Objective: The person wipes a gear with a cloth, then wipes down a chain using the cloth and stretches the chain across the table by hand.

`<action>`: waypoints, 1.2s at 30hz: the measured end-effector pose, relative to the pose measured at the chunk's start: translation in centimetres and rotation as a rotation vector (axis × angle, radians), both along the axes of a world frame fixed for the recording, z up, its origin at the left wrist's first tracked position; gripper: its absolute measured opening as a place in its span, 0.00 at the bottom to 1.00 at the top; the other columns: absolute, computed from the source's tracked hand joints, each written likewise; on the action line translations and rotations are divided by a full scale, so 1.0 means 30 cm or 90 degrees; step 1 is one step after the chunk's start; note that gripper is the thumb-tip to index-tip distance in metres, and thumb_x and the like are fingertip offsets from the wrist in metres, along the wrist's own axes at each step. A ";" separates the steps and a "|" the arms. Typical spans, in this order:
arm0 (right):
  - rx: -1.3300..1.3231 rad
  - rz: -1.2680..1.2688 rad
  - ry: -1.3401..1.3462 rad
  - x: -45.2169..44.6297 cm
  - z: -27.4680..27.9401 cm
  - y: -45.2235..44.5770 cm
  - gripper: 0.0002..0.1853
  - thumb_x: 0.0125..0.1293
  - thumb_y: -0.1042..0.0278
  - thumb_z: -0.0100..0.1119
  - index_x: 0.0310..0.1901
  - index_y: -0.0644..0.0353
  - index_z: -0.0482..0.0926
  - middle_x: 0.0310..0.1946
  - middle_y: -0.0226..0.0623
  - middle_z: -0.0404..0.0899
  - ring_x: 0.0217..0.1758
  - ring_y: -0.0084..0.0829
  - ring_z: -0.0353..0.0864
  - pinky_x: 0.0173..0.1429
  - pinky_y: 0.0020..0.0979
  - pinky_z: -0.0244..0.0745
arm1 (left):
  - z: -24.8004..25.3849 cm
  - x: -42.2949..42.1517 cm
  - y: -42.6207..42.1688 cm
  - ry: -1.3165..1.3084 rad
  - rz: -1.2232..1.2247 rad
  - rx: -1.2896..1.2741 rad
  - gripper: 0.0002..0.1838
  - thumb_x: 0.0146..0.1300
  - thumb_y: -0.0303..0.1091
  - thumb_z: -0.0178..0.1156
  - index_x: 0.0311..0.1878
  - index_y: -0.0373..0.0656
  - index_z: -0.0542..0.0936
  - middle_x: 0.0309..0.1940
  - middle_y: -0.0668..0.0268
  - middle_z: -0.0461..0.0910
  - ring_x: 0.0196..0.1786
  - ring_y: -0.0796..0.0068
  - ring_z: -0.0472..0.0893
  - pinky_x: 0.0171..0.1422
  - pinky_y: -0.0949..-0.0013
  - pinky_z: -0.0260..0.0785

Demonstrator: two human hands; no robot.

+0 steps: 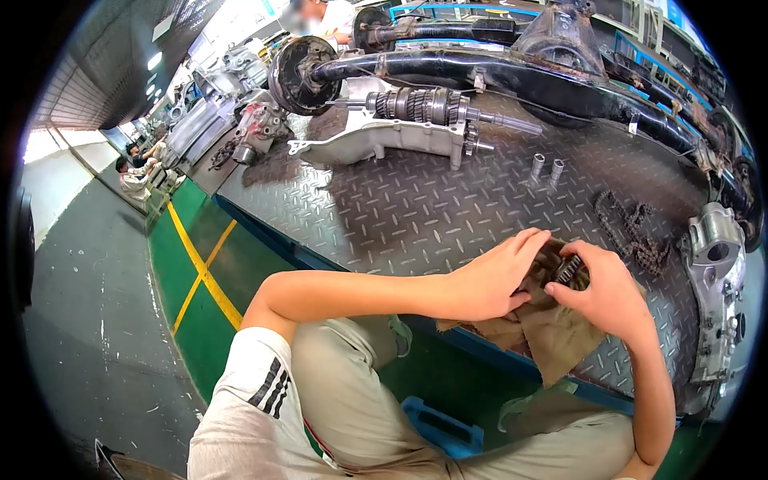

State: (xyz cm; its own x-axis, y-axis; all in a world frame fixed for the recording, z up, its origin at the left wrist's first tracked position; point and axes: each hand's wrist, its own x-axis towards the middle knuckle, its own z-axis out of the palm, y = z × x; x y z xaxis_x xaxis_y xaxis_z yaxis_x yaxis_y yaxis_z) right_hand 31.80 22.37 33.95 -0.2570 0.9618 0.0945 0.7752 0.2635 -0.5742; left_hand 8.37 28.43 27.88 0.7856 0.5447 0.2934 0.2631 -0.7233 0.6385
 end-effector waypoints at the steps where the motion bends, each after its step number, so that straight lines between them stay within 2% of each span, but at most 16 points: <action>1: 0.017 -0.007 -0.049 0.011 -0.006 -0.003 0.31 0.61 0.63 0.78 0.62 0.69 0.79 0.48 0.51 0.87 0.56 0.52 0.86 0.66 0.44 0.79 | -0.013 -0.002 0.004 0.000 0.000 0.000 0.48 0.64 0.25 0.72 0.82 0.28 0.55 0.80 0.37 0.59 0.81 0.35 0.65 0.85 0.49 0.63; 2: -0.024 0.000 -0.054 0.014 -0.004 -0.006 0.31 0.63 0.61 0.76 0.65 0.68 0.78 0.50 0.51 0.85 0.58 0.52 0.84 0.68 0.46 0.77 | -0.026 -0.006 0.011 0.019 -0.006 0.010 0.48 0.66 0.28 0.72 0.82 0.27 0.54 0.80 0.37 0.58 0.82 0.36 0.64 0.86 0.48 0.62; 5: 0.039 0.055 -0.007 -0.017 -0.017 -0.031 0.32 0.66 0.62 0.73 0.68 0.67 0.75 0.55 0.50 0.82 0.60 0.52 0.81 0.69 0.45 0.75 | -0.040 -0.006 0.024 0.060 -0.018 0.045 0.47 0.69 0.32 0.70 0.83 0.25 0.54 0.81 0.37 0.58 0.84 0.38 0.61 0.87 0.47 0.59; 6: 0.021 0.067 -0.044 -0.025 -0.011 -0.033 0.33 0.68 0.62 0.72 0.71 0.64 0.72 0.58 0.49 0.79 0.64 0.51 0.78 0.70 0.45 0.74 | -0.037 -0.007 0.022 0.080 -0.027 0.064 0.47 0.71 0.35 0.68 0.83 0.24 0.54 0.82 0.37 0.57 0.85 0.38 0.59 0.88 0.47 0.57; 10: 0.013 0.066 -0.080 -0.058 0.012 -0.034 0.34 0.68 0.61 0.73 0.71 0.63 0.71 0.59 0.49 0.78 0.65 0.51 0.77 0.71 0.45 0.74 | -0.024 -0.009 0.028 0.131 -0.046 0.049 0.46 0.73 0.40 0.66 0.83 0.24 0.54 0.84 0.37 0.55 0.87 0.40 0.55 0.89 0.46 0.53; 12: -0.010 0.046 -0.071 -0.065 0.016 -0.030 0.35 0.68 0.60 0.74 0.71 0.63 0.70 0.59 0.50 0.78 0.65 0.51 0.76 0.71 0.46 0.74 | -0.030 -0.008 0.027 0.135 -0.061 0.055 0.47 0.74 0.43 0.64 0.84 0.25 0.53 0.86 0.38 0.52 0.89 0.41 0.52 0.91 0.46 0.48; 16: 0.045 0.041 -0.066 -0.078 -0.021 -0.012 0.36 0.67 0.60 0.74 0.72 0.64 0.69 0.59 0.50 0.77 0.65 0.52 0.76 0.71 0.47 0.73 | -0.064 -0.003 0.048 0.143 -0.084 0.050 0.50 0.74 0.46 0.64 0.86 0.26 0.50 0.87 0.38 0.50 0.90 0.42 0.50 0.93 0.47 0.43; 18: 0.101 0.057 -0.068 -0.082 -0.044 0.000 0.39 0.66 0.61 0.74 0.73 0.65 0.67 0.60 0.50 0.76 0.66 0.52 0.76 0.72 0.47 0.73 | -0.064 -0.004 0.058 0.125 -0.101 0.048 0.55 0.71 0.48 0.67 0.87 0.28 0.48 0.87 0.38 0.49 0.90 0.42 0.48 0.94 0.48 0.41; 19: 0.104 0.057 -0.066 -0.086 -0.042 0.001 0.39 0.66 0.61 0.74 0.73 0.65 0.67 0.60 0.50 0.76 0.66 0.52 0.76 0.72 0.47 0.73 | -0.054 -0.008 0.070 0.127 -0.101 0.051 0.55 0.71 0.48 0.67 0.87 0.28 0.48 0.87 0.38 0.49 0.90 0.42 0.48 0.94 0.48 0.41; 22: 0.071 0.042 -0.056 -0.101 -0.026 -0.008 0.42 0.64 0.63 0.75 0.75 0.67 0.65 0.61 0.51 0.75 0.67 0.53 0.76 0.72 0.46 0.74 | -0.039 -0.012 0.104 0.141 -0.146 -0.034 0.63 0.66 0.52 0.72 0.87 0.25 0.43 0.87 0.34 0.47 0.91 0.40 0.47 0.94 0.49 0.41; 25: 0.046 0.033 -0.062 -0.108 0.015 -0.020 0.44 0.62 0.64 0.75 0.77 0.68 0.64 0.62 0.52 0.74 0.67 0.54 0.76 0.72 0.46 0.74 | -0.047 -0.017 0.108 0.117 -0.163 -0.013 0.64 0.65 0.51 0.72 0.86 0.23 0.42 0.87 0.33 0.48 0.90 0.40 0.48 0.94 0.50 0.42; 31: -0.018 0.047 -0.097 -0.064 0.027 -0.040 0.43 0.62 0.64 0.76 0.76 0.65 0.65 0.62 0.50 0.74 0.69 0.53 0.76 0.71 0.46 0.75 | -0.060 -0.019 0.088 0.151 -0.142 0.034 0.58 0.71 0.51 0.67 0.86 0.24 0.45 0.87 0.35 0.49 0.91 0.42 0.48 0.94 0.51 0.40; 33: -0.012 0.048 -0.095 -0.052 0.020 -0.038 0.41 0.63 0.63 0.76 0.75 0.64 0.67 0.62 0.49 0.75 0.68 0.53 0.76 0.72 0.47 0.74 | -0.067 -0.019 0.085 0.157 -0.142 0.072 0.56 0.73 0.52 0.65 0.86 0.25 0.46 0.87 0.35 0.49 0.91 0.43 0.48 0.94 0.50 0.40; 35: 0.063 0.033 -0.093 -0.018 -0.012 -0.025 0.39 0.64 0.63 0.76 0.73 0.63 0.70 0.62 0.50 0.76 0.68 0.53 0.77 0.71 0.46 0.75 | -0.063 -0.018 0.075 0.176 -0.131 0.075 0.53 0.76 0.54 0.61 0.87 0.26 0.47 0.88 0.37 0.48 0.91 0.44 0.47 0.94 0.50 0.39; 36: 0.062 -0.005 -0.062 -0.004 -0.027 -0.016 0.36 0.64 0.62 0.76 0.71 0.64 0.73 0.59 0.52 0.78 0.64 0.55 0.79 0.70 0.46 0.76 | -0.063 -0.018 0.071 0.176 -0.128 0.073 0.53 0.76 0.54 0.61 0.87 0.26 0.47 0.88 0.37 0.48 0.91 0.44 0.47 0.94 0.50 0.39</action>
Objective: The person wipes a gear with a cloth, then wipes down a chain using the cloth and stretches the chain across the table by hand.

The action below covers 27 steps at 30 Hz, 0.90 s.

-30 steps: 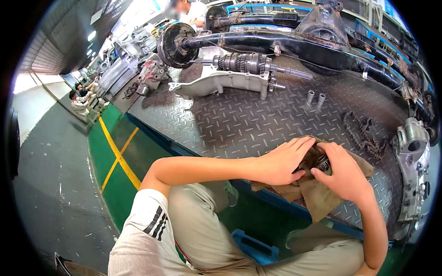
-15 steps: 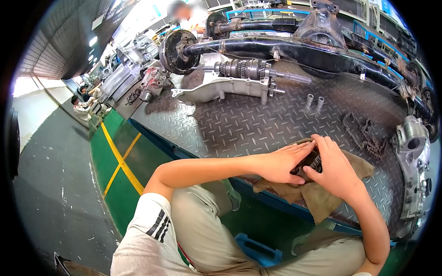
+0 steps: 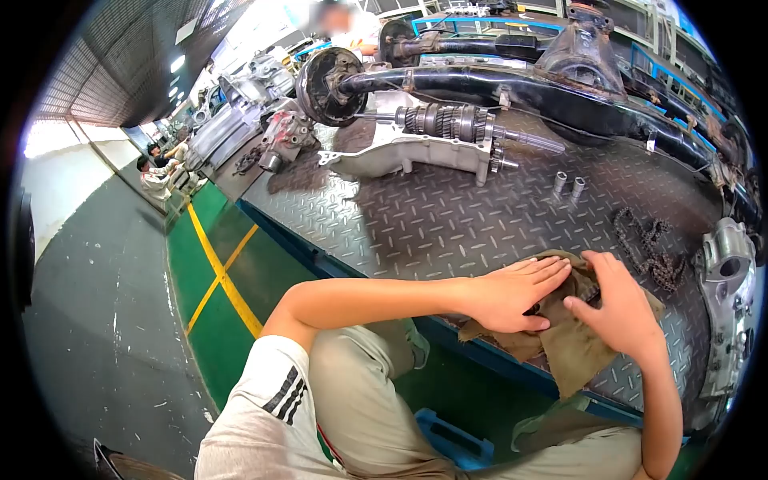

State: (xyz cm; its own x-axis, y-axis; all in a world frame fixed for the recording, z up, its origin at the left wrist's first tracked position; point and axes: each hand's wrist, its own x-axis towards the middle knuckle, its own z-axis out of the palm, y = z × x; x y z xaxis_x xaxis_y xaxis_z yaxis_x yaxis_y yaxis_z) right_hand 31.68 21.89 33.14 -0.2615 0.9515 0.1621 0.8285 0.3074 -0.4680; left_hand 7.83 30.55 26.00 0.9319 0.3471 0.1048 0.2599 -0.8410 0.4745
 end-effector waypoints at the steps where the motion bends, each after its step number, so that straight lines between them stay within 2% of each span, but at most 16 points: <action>1: 0.028 -0.014 0.040 0.009 -0.009 0.003 0.32 0.66 0.64 0.74 0.68 0.66 0.74 0.57 0.53 0.79 0.61 0.55 0.82 0.66 0.46 0.78 | 0.003 0.000 -0.001 0.009 -0.002 0.002 0.52 0.77 0.54 0.59 0.87 0.26 0.47 0.88 0.38 0.48 0.91 0.44 0.46 0.94 0.50 0.39; 4: -0.001 -0.079 0.080 0.023 -0.041 0.035 0.27 0.66 0.67 0.73 0.64 0.67 0.77 0.55 0.52 0.80 0.58 0.56 0.83 0.63 0.47 0.78 | 0.012 -0.004 0.001 0.016 0.000 0.008 0.51 0.77 0.55 0.58 0.87 0.27 0.48 0.88 0.38 0.47 0.92 0.45 0.46 0.94 0.50 0.38; 6: 0.094 -0.049 0.034 -0.014 -0.050 0.003 0.23 0.66 0.70 0.72 0.60 0.67 0.78 0.54 0.50 0.80 0.57 0.56 0.82 0.61 0.47 0.78 | -0.001 -0.001 -0.001 0.009 -0.002 0.010 0.51 0.77 0.55 0.58 0.87 0.27 0.49 0.89 0.39 0.47 0.92 0.45 0.46 0.94 0.50 0.38; 7: 0.116 -0.054 0.015 -0.046 -0.058 -0.007 0.19 0.63 0.70 0.73 0.54 0.64 0.80 0.53 0.46 0.79 0.57 0.53 0.79 0.61 0.47 0.75 | 0.000 -0.003 -0.002 0.008 0.000 0.011 0.51 0.77 0.55 0.58 0.87 0.27 0.49 0.89 0.39 0.47 0.92 0.45 0.46 0.94 0.50 0.38; 9: 0.084 0.042 -0.154 -0.091 0.012 -0.039 0.16 0.61 0.69 0.73 0.49 0.61 0.80 0.53 0.43 0.78 0.59 0.49 0.76 0.62 0.46 0.72 | 0.001 -0.008 -0.003 0.001 -0.010 0.024 0.51 0.77 0.56 0.58 0.86 0.27 0.50 0.88 0.39 0.48 0.92 0.45 0.46 0.94 0.50 0.39; 10: 0.166 0.123 -0.126 -0.109 0.009 -0.059 0.15 0.61 0.68 0.74 0.46 0.59 0.79 0.53 0.41 0.78 0.60 0.47 0.75 0.62 0.46 0.70 | 0.001 -0.007 -0.003 0.001 -0.010 0.023 0.51 0.77 0.56 0.58 0.86 0.27 0.50 0.88 0.39 0.48 0.92 0.45 0.46 0.94 0.50 0.39; 13: 0.195 0.041 -0.114 -0.062 -0.036 -0.028 0.14 0.62 0.69 0.72 0.47 0.61 0.79 0.53 0.42 0.78 0.59 0.48 0.76 0.62 0.47 0.70 | -0.003 -0.007 -0.006 -0.004 -0.005 0.015 0.51 0.76 0.56 0.59 0.86 0.27 0.52 0.88 0.38 0.48 0.92 0.45 0.46 0.94 0.50 0.39; 15: 0.167 -0.067 -0.030 -0.028 -0.072 0.002 0.13 0.65 0.70 0.70 0.48 0.64 0.78 0.52 0.45 0.78 0.57 0.50 0.77 0.59 0.48 0.72 | -0.005 -0.003 -0.002 -0.005 -0.001 0.017 0.51 0.76 0.56 0.59 0.86 0.27 0.52 0.88 0.38 0.48 0.92 0.45 0.46 0.94 0.50 0.39; 17: 0.065 -0.122 0.044 -0.025 -0.102 0.007 0.14 0.65 0.69 0.71 0.49 0.63 0.79 0.54 0.45 0.78 0.58 0.51 0.78 0.60 0.48 0.74 | -0.008 0.000 -0.005 -0.010 -0.005 0.022 0.51 0.76 0.56 0.59 0.86 0.27 0.51 0.88 0.38 0.48 0.91 0.45 0.46 0.94 0.50 0.39; 19: 0.259 0.047 -0.074 -0.087 -0.080 -0.019 0.16 0.64 0.69 0.71 0.49 0.63 0.79 0.56 0.44 0.79 0.60 0.51 0.78 0.63 0.49 0.75 | 0.009 -0.003 -0.008 0.023 0.004 0.007 0.51 0.77 0.56 0.57 0.87 0.29 0.50 0.88 0.39 0.48 0.92 0.45 0.46 0.94 0.50 0.38; 20: 0.230 0.064 -0.096 -0.108 -0.062 -0.033 0.17 0.62 0.69 0.72 0.50 0.62 0.80 0.57 0.44 0.79 0.62 0.52 0.78 0.65 0.48 0.75 | 0.011 0.005 -0.013 0.024 -0.003 0.007 0.51 0.77 0.56 0.57 0.87 0.29 0.50 0.88 0.39 0.48 0.92 0.45 0.46 0.94 0.50 0.38; 23: 0.240 0.014 -0.102 -0.077 -0.088 -0.010 0.17 0.62 0.71 0.70 0.52 0.63 0.80 0.57 0.45 0.79 0.62 0.52 0.78 0.65 0.49 0.75 | 0.002 0.000 -0.007 0.033 0.009 0.027 0.51 0.79 0.57 0.55 0.88 0.29 0.48 0.89 0.39 0.46 0.92 0.45 0.45 0.94 0.50 0.37; 24: 0.240 -0.018 -0.026 -0.054 -0.090 0.007 0.17 0.64 0.71 0.69 0.53 0.63 0.79 0.56 0.47 0.79 0.60 0.53 0.79 0.63 0.49 0.76 | -0.003 -0.001 -0.004 0.025 0.005 0.036 0.51 0.78 0.57 0.55 0.87 0.28 0.49 0.88 0.38 0.47 0.91 0.44 0.46 0.94 0.50 0.37; 25: 0.199 -0.082 0.056 -0.028 -0.108 0.018 0.16 0.67 0.71 0.69 0.54 0.64 0.79 0.54 0.50 0.80 0.59 0.54 0.80 0.62 0.49 0.77 | 0.000 -0.005 -0.002 0.025 0.006 0.035 0.51 0.78 0.57 0.55 0.87 0.28 0.49 0.88 0.38 0.47 0.91 0.44 0.46 0.94 0.50 0.37; 27: 0.100 -0.106 0.078 -0.006 -0.094 0.018 0.15 0.68 0.70 0.70 0.53 0.65 0.81 0.57 0.51 0.82 0.62 0.53 0.81 0.64 0.48 0.78 | 0.004 -0.005 0.000 0.016 -0.012 0.043 0.51 0.78 0.57 0.55 0.87 0.27 0.49 0.88 0.38 0.47 0.91 0.44 0.46 0.94 0.51 0.38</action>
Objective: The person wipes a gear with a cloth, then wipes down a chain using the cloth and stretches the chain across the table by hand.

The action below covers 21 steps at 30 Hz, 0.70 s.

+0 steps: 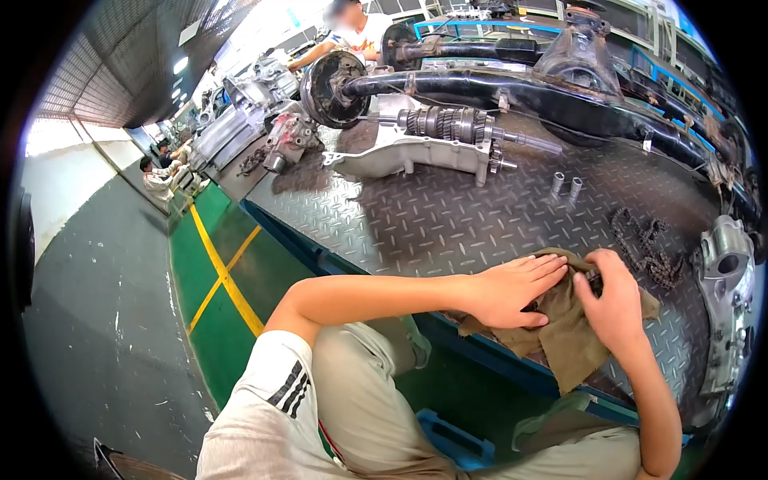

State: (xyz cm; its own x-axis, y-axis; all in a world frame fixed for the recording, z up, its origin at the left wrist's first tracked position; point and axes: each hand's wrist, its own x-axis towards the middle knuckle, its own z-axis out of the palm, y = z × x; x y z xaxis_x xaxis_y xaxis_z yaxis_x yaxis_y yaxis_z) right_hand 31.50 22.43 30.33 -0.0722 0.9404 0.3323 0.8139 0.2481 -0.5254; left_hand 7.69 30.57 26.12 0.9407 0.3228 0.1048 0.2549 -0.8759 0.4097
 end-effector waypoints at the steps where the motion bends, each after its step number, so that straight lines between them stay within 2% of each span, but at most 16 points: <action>1: 0.064 0.047 -0.049 -0.012 0.007 -0.013 0.15 0.67 0.70 0.70 0.52 0.65 0.81 0.59 0.51 0.82 0.64 0.53 0.81 0.65 0.48 0.78 | 0.004 0.001 0.001 0.001 -0.007 -0.001 0.51 0.78 0.57 0.55 0.87 0.27 0.49 0.88 0.38 0.47 0.91 0.44 0.46 0.94 0.51 0.38; 3: 0.129 0.131 -0.098 -0.051 0.033 -0.043 0.14 0.66 0.70 0.72 0.50 0.65 0.83 0.65 0.51 0.82 0.67 0.54 0.82 0.69 0.46 0.78 | -0.001 -0.001 -0.008 0.011 0.017 0.001 0.51 0.78 0.58 0.55 0.86 0.27 0.50 0.88 0.38 0.47 0.92 0.44 0.45 0.94 0.51 0.38; 8: 0.077 0.004 -0.021 -0.020 -0.043 0.020 0.16 0.65 0.70 0.72 0.52 0.63 0.82 0.65 0.49 0.81 0.68 0.53 0.79 0.69 0.46 0.77 | -0.005 0.001 -0.004 -0.003 0.012 0.018 0.51 0.79 0.59 0.54 0.87 0.27 0.50 0.88 0.38 0.48 0.91 0.44 0.46 0.94 0.50 0.38; 10: 0.154 0.073 -0.090 -0.091 -0.013 -0.014 0.17 0.64 0.70 0.71 0.53 0.62 0.82 0.64 0.47 0.81 0.66 0.52 0.79 0.69 0.46 0.77 | 0.008 -0.001 -0.012 0.012 0.018 0.002 0.50 0.80 0.59 0.53 0.87 0.28 0.49 0.88 0.39 0.47 0.92 0.45 0.45 0.94 0.51 0.37; 12: 0.145 0.132 -0.146 -0.102 0.014 -0.013 0.19 0.63 0.71 0.70 0.55 0.62 0.81 0.60 0.45 0.81 0.63 0.51 0.79 0.67 0.46 0.78 | 0.012 0.010 -0.004 0.044 0.002 0.001 0.50 0.80 0.59 0.53 0.87 0.28 0.49 0.89 0.39 0.47 0.92 0.45 0.45 0.95 0.51 0.37; 14: 0.122 0.063 -0.083 -0.052 -0.025 0.022 0.19 0.64 0.70 0.70 0.56 0.62 0.81 0.60 0.44 0.81 0.65 0.50 0.79 0.66 0.46 0.79 | 0.007 0.001 0.000 0.033 0.005 0.011 0.50 0.80 0.60 0.53 0.87 0.29 0.49 0.88 0.39 0.47 0.92 0.44 0.44 0.94 0.50 0.37; 15: 0.077 -0.033 -0.030 -0.054 -0.028 0.022 0.20 0.65 0.69 0.71 0.57 0.61 0.81 0.60 0.43 0.81 0.64 0.50 0.80 0.65 0.46 0.79 | 0.011 0.000 -0.003 0.022 0.009 -0.001 0.50 0.80 0.60 0.53 0.87 0.28 0.49 0.88 0.39 0.46 0.92 0.44 0.44 0.94 0.50 0.37; 16: 0.075 -0.030 -0.032 -0.056 -0.023 0.016 0.20 0.65 0.69 0.71 0.57 0.61 0.81 0.60 0.43 0.81 0.64 0.50 0.80 0.65 0.46 0.79 | 0.013 -0.003 -0.005 0.020 0.011 -0.003 0.50 0.80 0.60 0.53 0.87 0.28 0.49 0.88 0.39 0.46 0.92 0.44 0.44 0.94 0.50 0.37; 18: 0.140 0.105 -0.166 -0.062 0.012 -0.022 0.20 0.67 0.66 0.71 0.58 0.62 0.81 0.59 0.45 0.82 0.62 0.52 0.82 0.65 0.46 0.79 | 0.015 -0.007 -0.007 0.023 0.007 -0.009 0.49 0.81 0.59 0.53 0.87 0.28 0.49 0.88 0.39 0.46 0.92 0.44 0.44 0.94 0.50 0.37; 19: 0.107 0.145 -0.168 -0.066 0.041 -0.037 0.19 0.70 0.64 0.70 0.57 0.63 0.81 0.61 0.45 0.82 0.62 0.52 0.82 0.66 0.47 0.80 | 0.018 -0.002 -0.004 0.039 0.002 0.008 0.49 0.81 0.58 0.53 0.87 0.28 0.49 0.88 0.39 0.46 0.92 0.44 0.45 0.94 0.51 0.37; 20: 0.107 0.129 -0.156 -0.042 0.028 -0.032 0.19 0.70 0.64 0.70 0.57 0.63 0.81 0.61 0.45 0.82 0.62 0.52 0.82 0.66 0.47 0.80 | 0.021 0.004 -0.005 0.052 -0.014 0.009 0.49 0.81 0.58 0.53 0.87 0.28 0.49 0.88 0.39 0.46 0.92 0.44 0.45 0.94 0.51 0.37; 21: 0.058 0.043 -0.132 -0.018 0.025 -0.018 0.19 0.70 0.63 0.70 0.57 0.63 0.82 0.61 0.44 0.82 0.63 0.51 0.81 0.67 0.47 0.79 | 0.023 0.001 -0.004 0.036 -0.010 0.011 0.49 0.81 0.58 0.53 0.87 0.28 0.49 0.88 0.39 0.46 0.91 0.44 0.45 0.94 0.50 0.37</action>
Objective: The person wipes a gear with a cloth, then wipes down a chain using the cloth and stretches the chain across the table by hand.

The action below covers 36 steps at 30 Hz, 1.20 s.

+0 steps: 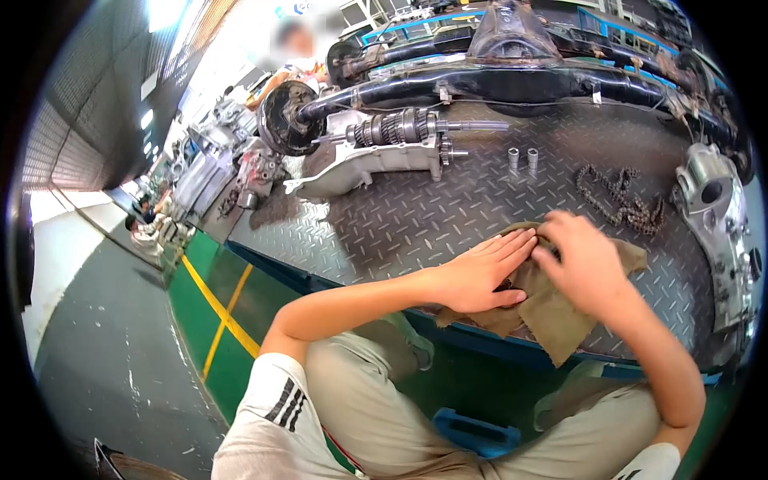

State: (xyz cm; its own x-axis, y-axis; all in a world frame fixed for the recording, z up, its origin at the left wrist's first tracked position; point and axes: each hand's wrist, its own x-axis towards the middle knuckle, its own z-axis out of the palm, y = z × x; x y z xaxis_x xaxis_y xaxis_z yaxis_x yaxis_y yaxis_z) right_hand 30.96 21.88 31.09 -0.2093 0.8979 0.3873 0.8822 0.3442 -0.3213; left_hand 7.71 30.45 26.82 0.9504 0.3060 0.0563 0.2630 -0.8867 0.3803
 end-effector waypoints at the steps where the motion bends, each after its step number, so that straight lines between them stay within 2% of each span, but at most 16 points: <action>1: -0.044 -0.082 0.023 0.008 0.002 0.013 0.19 0.70 0.63 0.70 0.58 0.63 0.82 0.62 0.43 0.82 0.65 0.50 0.80 0.67 0.47 0.79 | -0.002 -0.006 -0.003 -0.021 0.009 -0.002 0.50 0.81 0.59 0.53 0.87 0.28 0.49 0.88 0.39 0.46 0.91 0.44 0.45 0.94 0.50 0.37; 3: -0.136 -0.154 0.030 -0.013 0.021 0.003 0.19 0.71 0.62 0.69 0.58 0.63 0.82 0.66 0.44 0.80 0.69 0.50 0.77 0.70 0.47 0.77 | -0.010 -0.014 -0.006 -0.022 0.019 -0.006 0.49 0.81 0.58 0.54 0.87 0.28 0.50 0.88 0.39 0.46 0.91 0.43 0.45 0.94 0.49 0.38; 5: 0.002 0.103 -0.025 -0.039 0.018 -0.033 0.19 0.74 0.61 0.65 0.59 0.64 0.82 0.71 0.50 0.77 0.72 0.54 0.75 0.73 0.49 0.74 | -0.014 -0.005 -0.001 -0.016 0.015 -0.007 0.49 0.80 0.58 0.55 0.86 0.28 0.51 0.88 0.38 0.47 0.91 0.42 0.46 0.94 0.49 0.39; 6: 0.006 0.130 -0.063 -0.041 0.013 -0.031 0.19 0.74 0.61 0.64 0.59 0.64 0.81 0.74 0.53 0.73 0.75 0.56 0.72 0.76 0.51 0.71 | -0.015 -0.004 -0.002 -0.031 0.017 0.000 0.49 0.80 0.57 0.55 0.86 0.28 0.51 0.88 0.38 0.48 0.91 0.42 0.47 0.94 0.48 0.39; 10: 0.021 -0.065 0.021 -0.023 -0.033 -0.007 0.21 0.72 0.60 0.68 0.61 0.62 0.80 0.73 0.50 0.75 0.77 0.53 0.71 0.79 0.52 0.68 | -0.025 -0.001 0.007 -0.041 0.000 0.026 0.49 0.80 0.58 0.55 0.86 0.28 0.51 0.88 0.39 0.49 0.91 0.42 0.47 0.94 0.47 0.40; 14: 0.103 0.054 -0.167 -0.040 -0.021 -0.035 0.24 0.73 0.56 0.67 0.63 0.62 0.79 0.71 0.52 0.75 0.75 0.54 0.71 0.81 0.56 0.63 | -0.024 -0.004 0.003 -0.026 0.010 0.013 0.49 0.81 0.58 0.55 0.87 0.28 0.50 0.88 0.39 0.48 0.91 0.42 0.46 0.94 0.49 0.39; 15: 0.102 0.052 -0.164 -0.028 -0.040 -0.018 0.24 0.73 0.56 0.67 0.63 0.62 0.79 0.71 0.52 0.75 0.75 0.54 0.71 0.81 0.56 0.63 | -0.015 -0.004 0.003 -0.022 0.008 0.012 0.49 0.81 0.58 0.55 0.87 0.28 0.50 0.88 0.39 0.48 0.91 0.42 0.46 0.94 0.49 0.39; 17: 0.079 -0.110 -0.060 -0.011 -0.065 -0.001 0.25 0.72 0.54 0.69 0.63 0.61 0.79 0.68 0.51 0.76 0.72 0.55 0.73 0.82 0.56 0.61 | -0.005 0.002 -0.003 -0.003 0.011 0.028 0.49 0.81 0.59 0.54 0.87 0.28 0.49 0.88 0.40 0.47 0.91 0.43 0.45 0.94 0.49 0.38; 18: 0.038 -0.098 -0.057 -0.016 -0.044 -0.017 0.26 0.73 0.52 0.68 0.63 0.62 0.79 0.65 0.51 0.77 0.70 0.55 0.74 0.82 0.55 0.61 | -0.005 0.001 -0.003 0.000 0.014 0.024 0.49 0.81 0.58 0.53 0.87 0.28 0.49 0.89 0.40 0.46 0.91 0.44 0.45 0.94 0.49 0.38; 21: 0.076 0.056 -0.109 -0.043 -0.015 -0.038 0.25 0.74 0.54 0.67 0.63 0.62 0.78 0.68 0.53 0.74 0.73 0.55 0.73 0.79 0.56 0.64 | -0.007 0.004 -0.005 -0.002 0.021 0.005 0.49 0.81 0.58 0.53 0.87 0.28 0.48 0.89 0.41 0.45 0.91 0.44 0.45 0.94 0.49 0.38; 24: 0.088 -0.095 -0.048 -0.022 -0.061 0.009 0.23 0.73 0.56 0.68 0.62 0.60 0.78 0.69 0.53 0.73 0.73 0.56 0.72 0.78 0.54 0.67 | -0.012 0.002 -0.001 -0.007 0.017 0.027 0.50 0.82 0.59 0.52 0.87 0.28 0.47 0.89 0.40 0.46 0.91 0.43 0.46 0.94 0.49 0.38; 27: -0.015 -0.008 -0.050 -0.046 -0.004 -0.039 0.22 0.73 0.58 0.67 0.61 0.61 0.78 0.69 0.53 0.74 0.71 0.56 0.74 0.75 0.53 0.70 | -0.010 0.002 -0.009 -0.015 0.017 0.032 0.50 0.81 0.58 0.53 0.87 0.28 0.47 0.89 0.40 0.46 0.91 0.44 0.46 0.94 0.50 0.39; 29: 0.010 0.040 -0.086 -0.026 -0.023 -0.015 0.22 0.73 0.59 0.68 0.62 0.63 0.77 0.67 0.54 0.74 0.69 0.56 0.76 0.72 0.52 0.73 | -0.007 -0.001 -0.007 -0.025 0.019 0.022 0.49 0.81 0.58 0.53 0.87 0.28 0.48 0.88 0.39 0.47 0.91 0.44 0.47 0.94 0.50 0.39; 33: -0.046 -0.093 -0.057 -0.004 -0.050 0.002 0.24 0.69 0.63 0.70 0.62 0.62 0.76 0.65 0.48 0.74 0.65 0.54 0.77 0.67 0.49 0.76 | -0.010 -0.001 -0.006 -0.028 0.025 0.021 0.49 0.81 0.58 0.54 0.87 0.28 0.49 0.88 0.39 0.48 0.91 0.44 0.48 0.94 0.49 0.40; 35: 0.023 0.066 -0.070 -0.030 -0.015 -0.019 0.25 0.66 0.65 0.72 0.62 0.62 0.76 0.65 0.48 0.73 0.65 0.54 0.76 0.67 0.50 0.76 | -0.022 -0.002 -0.007 -0.025 0.027 0.030 0.49 0.80 0.58 0.54 0.87 0.28 0.49 0.88 0.39 0.49 0.91 0.44 0.48 0.94 0.49 0.40; 36: 0.008 0.070 -0.110 -0.026 -0.001 -0.014 0.27 0.62 0.70 0.75 0.62 0.62 0.76 0.67 0.48 0.72 0.67 0.54 0.76 0.69 0.49 0.76 | -0.019 -0.001 -0.007 -0.026 0.028 0.024 0.49 0.80 0.58 0.54 0.87 0.28 0.50 0.88 0.39 0.49 0.91 0.44 0.49 0.94 0.49 0.40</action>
